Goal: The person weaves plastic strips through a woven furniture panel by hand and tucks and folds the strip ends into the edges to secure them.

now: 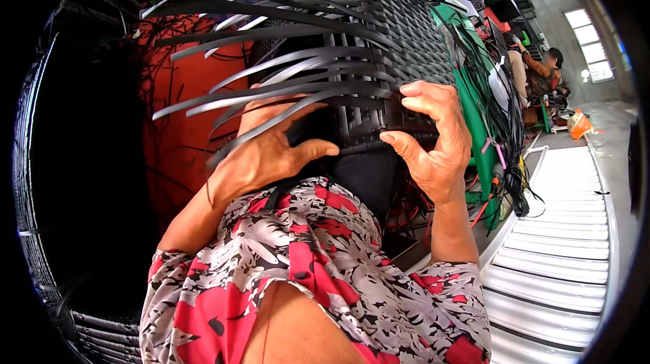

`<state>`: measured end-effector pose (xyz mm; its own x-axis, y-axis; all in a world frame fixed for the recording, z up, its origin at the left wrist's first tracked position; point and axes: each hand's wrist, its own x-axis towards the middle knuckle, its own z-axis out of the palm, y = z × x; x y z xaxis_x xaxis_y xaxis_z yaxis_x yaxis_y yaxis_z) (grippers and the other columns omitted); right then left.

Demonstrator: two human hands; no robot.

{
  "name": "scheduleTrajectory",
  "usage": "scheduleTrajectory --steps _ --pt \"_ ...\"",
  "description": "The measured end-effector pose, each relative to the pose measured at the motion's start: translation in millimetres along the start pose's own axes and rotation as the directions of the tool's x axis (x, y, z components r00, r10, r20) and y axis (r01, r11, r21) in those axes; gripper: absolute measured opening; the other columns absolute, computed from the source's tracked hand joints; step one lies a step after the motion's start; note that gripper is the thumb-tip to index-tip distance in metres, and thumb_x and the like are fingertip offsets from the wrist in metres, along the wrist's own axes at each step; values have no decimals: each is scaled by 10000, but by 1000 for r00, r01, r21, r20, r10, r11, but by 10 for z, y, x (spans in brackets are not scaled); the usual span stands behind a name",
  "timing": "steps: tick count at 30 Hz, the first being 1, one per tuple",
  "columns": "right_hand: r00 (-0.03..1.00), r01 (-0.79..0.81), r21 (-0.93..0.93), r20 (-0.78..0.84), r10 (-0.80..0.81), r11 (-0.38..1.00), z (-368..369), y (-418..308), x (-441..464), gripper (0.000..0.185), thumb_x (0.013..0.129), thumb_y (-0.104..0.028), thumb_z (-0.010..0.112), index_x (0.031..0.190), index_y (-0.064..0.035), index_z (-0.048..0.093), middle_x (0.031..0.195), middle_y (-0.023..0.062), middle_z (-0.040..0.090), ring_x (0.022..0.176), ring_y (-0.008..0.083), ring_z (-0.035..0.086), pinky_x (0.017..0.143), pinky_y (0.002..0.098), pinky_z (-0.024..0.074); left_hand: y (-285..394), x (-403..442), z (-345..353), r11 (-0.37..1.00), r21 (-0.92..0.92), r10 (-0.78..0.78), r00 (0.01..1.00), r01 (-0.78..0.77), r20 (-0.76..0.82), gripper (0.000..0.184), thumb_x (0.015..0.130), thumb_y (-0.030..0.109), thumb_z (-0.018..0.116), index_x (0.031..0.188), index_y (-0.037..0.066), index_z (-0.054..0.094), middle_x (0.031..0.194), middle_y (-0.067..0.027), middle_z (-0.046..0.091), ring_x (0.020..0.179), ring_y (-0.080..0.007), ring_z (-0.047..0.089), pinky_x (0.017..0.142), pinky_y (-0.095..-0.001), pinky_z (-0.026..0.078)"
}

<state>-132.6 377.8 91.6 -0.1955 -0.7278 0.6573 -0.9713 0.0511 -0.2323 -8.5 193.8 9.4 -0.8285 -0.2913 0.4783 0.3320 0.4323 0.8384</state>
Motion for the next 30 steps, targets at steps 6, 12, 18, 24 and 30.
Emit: scheduleTrajectory --steps 6,12,18,24,30 --pt "999 30 -20 39 -29 999 -6 15 18 419 673 -250 813 945 -21 590 989 129 629 896 272 597 772 354 477 272 56 -43 900 -417 -170 983 128 -65 332 752 206 787 961 -19 659 905 -90 662 813 -170 620 714 -289 490" --pt "994 36 85 97 -44 996 -30 -30 132 303 680 -168 796 883 -17 629 929 108 637 844 264 601 726 346 482 376 86 4 601 -749 -446 895 279 -24 180 815 161 733 851 -2 669 709 -66 645 638 -131 590 608 -256 475" --pt "985 68 221 141 -101 973 7 -171 402 158 707 -35 746 830 2 654 788 83 650 734 248 622 659 321 493 379 5 -78 592 -805 -355 912 47 -207 97 836 75 694 882 -8 672 750 -86 661 666 -128 611 599 -237 479" --pt "920 61 144 376 -112 988 38 -334 658 171 770 -87 701 898 23 672 819 110 668 776 260 631 690 325 489 411 -18 -176 704 -708 -246 952 47 -182 89 862 55 658 907 -17 633 830 -86 669 740 -127 636 594 -220 493" --pt "811 62 73 578 -93 995 -23 -379 853 185 769 -88 704 907 28 662 802 109 651 737 240 626 670 294 480 279 -55 -76 635 -771 -215 950 -42 -228 80 860 -31 585 927 -27 630 910 -118 667 826 -167 661 649 -250 550"
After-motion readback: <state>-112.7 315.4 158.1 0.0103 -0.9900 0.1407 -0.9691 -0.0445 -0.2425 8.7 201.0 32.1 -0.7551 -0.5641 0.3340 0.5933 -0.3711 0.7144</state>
